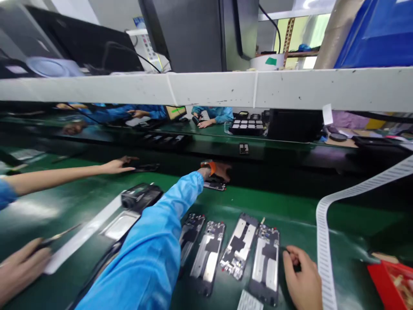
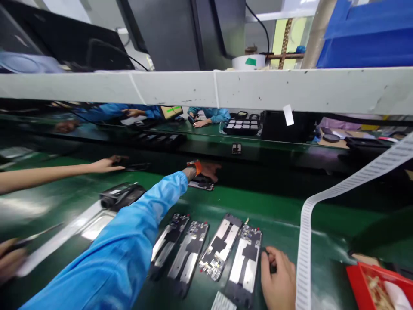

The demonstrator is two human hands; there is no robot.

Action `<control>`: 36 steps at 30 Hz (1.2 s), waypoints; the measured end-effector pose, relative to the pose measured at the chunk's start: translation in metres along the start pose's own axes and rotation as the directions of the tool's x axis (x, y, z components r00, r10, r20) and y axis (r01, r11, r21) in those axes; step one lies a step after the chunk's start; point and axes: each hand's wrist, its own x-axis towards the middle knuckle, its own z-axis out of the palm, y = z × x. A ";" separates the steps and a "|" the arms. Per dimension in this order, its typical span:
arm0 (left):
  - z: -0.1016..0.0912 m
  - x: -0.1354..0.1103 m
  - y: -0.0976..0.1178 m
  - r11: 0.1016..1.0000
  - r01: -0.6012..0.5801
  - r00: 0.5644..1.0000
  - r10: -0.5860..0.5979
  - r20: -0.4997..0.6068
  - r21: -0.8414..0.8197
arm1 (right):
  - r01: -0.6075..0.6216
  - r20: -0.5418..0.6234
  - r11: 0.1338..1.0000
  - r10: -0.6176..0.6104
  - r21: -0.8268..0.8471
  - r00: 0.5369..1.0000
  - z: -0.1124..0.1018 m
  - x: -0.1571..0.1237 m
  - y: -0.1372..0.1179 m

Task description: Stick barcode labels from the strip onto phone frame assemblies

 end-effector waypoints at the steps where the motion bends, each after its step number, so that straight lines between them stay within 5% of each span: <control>1: -0.005 -0.019 -0.007 0.991 0.043 0.998 -0.048 0.036 0.125 | -0.035 0.019 0.999 0.035 0.006 0.999 -0.001 0.001 -0.001; 7: -0.003 -0.083 -0.001 0.763 0.034 0.982 -0.144 0.118 0.645 | -0.175 0.071 0.981 0.169 0.088 0.983 -0.004 0.006 -0.005; 13: 0.020 -0.127 0.045 0.647 -0.035 0.997 0.075 -0.018 0.762 | -0.176 -0.019 0.973 0.181 0.149 0.983 -0.016 0.008 -0.020; 18: 0.070 -0.156 0.062 0.641 -0.185 0.965 0.263 0.013 0.745 | -0.072 0.009 0.967 0.072 0.243 0.997 -0.020 0.002 -0.053; 25: 0.148 -0.145 0.052 0.627 -0.350 0.937 0.253 0.243 0.696 | 0.008 0.091 0.975 -0.029 0.221 0.995 0.004 0.003 -0.048; 31: 0.188 -0.117 0.071 0.580 -0.545 0.818 0.206 0.537 0.606 | 0.021 0.109 0.986 -0.039 0.167 0.993 -0.004 0.004 -0.037; 36: 0.211 -0.093 0.092 0.612 -0.539 0.780 0.105 0.616 0.579 | -0.006 0.102 0.991 -0.008 0.136 0.995 -0.010 0.007 -0.033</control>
